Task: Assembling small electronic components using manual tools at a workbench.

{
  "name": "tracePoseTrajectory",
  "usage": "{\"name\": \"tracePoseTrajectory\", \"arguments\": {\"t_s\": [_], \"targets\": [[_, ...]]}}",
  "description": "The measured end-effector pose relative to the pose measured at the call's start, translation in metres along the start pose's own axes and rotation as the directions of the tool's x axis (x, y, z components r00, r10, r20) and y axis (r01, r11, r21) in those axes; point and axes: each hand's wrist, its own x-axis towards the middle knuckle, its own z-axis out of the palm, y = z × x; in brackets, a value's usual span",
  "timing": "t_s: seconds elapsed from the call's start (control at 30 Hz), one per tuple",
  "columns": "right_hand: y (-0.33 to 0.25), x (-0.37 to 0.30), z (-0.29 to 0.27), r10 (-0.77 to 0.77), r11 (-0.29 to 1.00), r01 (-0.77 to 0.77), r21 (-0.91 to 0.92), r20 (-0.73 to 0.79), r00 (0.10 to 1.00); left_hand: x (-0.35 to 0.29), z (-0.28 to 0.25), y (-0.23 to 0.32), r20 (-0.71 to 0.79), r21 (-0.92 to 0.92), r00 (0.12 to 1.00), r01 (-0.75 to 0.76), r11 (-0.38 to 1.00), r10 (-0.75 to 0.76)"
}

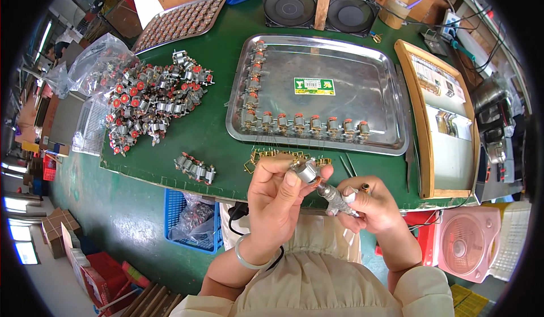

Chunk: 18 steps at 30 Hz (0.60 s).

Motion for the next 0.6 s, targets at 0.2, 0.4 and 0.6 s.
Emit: {"name": "tracePoseTrajectory", "arguments": {"t_s": [0.2, 0.4, 0.6], "targets": [[-0.009, -0.021, -0.016, -0.567, 0.405, 0.021, -0.914, -0.233, 0.790, 0.004, -0.006, 0.009, -0.117, 0.169, 0.992, -0.024, 0.985, 0.044], [0.011, -0.035, -0.050, -0.616, 0.058, -0.318, -0.946, -0.285, 0.735, 0.006, -0.021, 0.020, -0.157, 0.221, 0.986, -0.026, 0.975, 0.062], [0.011, -0.012, -0.022, -0.708, 0.054, -0.113, -0.992, -0.118, 0.696, 0.000, -0.030, 0.024, -0.210, 0.190, 0.976, -0.009, 0.982, 0.049]]}}
